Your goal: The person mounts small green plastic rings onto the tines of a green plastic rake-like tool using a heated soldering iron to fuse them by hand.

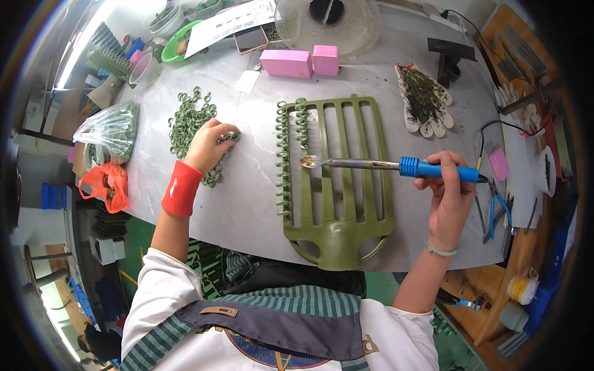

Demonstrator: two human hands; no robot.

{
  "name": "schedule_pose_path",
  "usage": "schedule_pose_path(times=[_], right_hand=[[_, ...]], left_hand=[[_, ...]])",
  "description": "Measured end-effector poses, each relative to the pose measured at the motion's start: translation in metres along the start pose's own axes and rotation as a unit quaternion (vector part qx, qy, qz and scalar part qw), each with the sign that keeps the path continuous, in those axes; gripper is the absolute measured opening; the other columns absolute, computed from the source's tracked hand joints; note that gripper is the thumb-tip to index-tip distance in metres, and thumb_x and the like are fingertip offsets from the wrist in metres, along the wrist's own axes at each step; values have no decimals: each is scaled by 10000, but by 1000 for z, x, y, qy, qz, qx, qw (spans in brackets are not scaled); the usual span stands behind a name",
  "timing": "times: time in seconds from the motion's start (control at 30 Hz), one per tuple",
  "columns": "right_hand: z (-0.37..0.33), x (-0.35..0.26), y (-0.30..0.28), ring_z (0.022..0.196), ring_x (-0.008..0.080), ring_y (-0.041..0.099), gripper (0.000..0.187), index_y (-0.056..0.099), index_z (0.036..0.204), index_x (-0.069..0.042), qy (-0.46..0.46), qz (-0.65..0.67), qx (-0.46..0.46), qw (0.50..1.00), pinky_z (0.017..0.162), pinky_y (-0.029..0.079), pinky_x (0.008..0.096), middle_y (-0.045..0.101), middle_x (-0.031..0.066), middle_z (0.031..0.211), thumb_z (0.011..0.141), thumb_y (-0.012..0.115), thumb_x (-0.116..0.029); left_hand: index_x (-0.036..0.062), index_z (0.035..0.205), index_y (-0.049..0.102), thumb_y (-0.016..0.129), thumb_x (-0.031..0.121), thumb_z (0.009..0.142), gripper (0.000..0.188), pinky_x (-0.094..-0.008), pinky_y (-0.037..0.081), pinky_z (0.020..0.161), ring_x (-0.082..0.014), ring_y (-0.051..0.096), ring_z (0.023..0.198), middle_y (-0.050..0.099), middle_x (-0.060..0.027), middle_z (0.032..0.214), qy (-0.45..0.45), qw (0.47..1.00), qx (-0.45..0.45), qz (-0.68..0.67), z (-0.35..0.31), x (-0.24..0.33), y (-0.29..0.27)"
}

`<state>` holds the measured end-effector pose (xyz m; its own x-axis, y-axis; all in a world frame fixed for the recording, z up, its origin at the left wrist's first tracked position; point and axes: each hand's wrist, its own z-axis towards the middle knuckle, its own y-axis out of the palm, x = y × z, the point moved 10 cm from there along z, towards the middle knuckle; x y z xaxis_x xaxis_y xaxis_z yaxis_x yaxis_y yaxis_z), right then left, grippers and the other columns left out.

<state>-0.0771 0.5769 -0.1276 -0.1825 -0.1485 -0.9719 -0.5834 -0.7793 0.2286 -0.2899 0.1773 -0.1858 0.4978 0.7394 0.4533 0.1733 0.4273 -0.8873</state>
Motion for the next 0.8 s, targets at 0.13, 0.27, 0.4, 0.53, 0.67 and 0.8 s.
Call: schedule_pose_path(times=[0.13,0.27,0.4,0.53,0.67,0.8], right_hand=[[-3,-4,1,564,146,615,215,627,903,-1,-7,-3,3,1000,525,495,240,640,60,810,938,611,-213],[-4,-7,-1,560,137,612,215,627,895,-7,-11,-11,11,1000,520,499,236,641,57,802,938,614,-217],[-5,-9,3,560,132,611,216,627,890,-11,-12,-9,6,1000,521,502,233,642,57,799,937,616,-221],[-6,-13,5,559,131,610,220,627,885,-14,-18,-11,8,1000,522,502,234,643,57,798,938,617,-227],[-6,-14,4,560,129,608,225,628,882,-15,-20,-14,6,1000,525,503,235,643,57,796,938,619,-233],[-7,-13,1,561,125,606,224,628,883,-16,-21,-13,3,1000,525,502,234,642,56,794,939,618,-232]], left_hand=[[69,1045,672,687,25,794,256,-303,512,712,-187,597,754,587,-79,937,-65,994,37,-76,1,-9,-15],[6,927,694,694,112,831,143,-294,516,650,-173,641,675,683,-99,787,-113,992,38,-44,5,-16,-20],[8,868,710,732,242,814,241,-345,528,673,-258,673,691,693,-136,754,-141,987,32,65,9,-24,-8],[9,830,707,739,229,807,224,-362,528,682,-282,668,699,691,-128,756,-123,990,36,66,16,-29,4],[14,822,692,740,182,811,175,-346,518,652,-256,645,648,675,-112,740,-9,991,113,71,13,-15,-10],[20,908,631,720,120,861,142,-231,456,587,-64,548,655,629,-1,751,-156,927,117,-320,10,-42,-13]])
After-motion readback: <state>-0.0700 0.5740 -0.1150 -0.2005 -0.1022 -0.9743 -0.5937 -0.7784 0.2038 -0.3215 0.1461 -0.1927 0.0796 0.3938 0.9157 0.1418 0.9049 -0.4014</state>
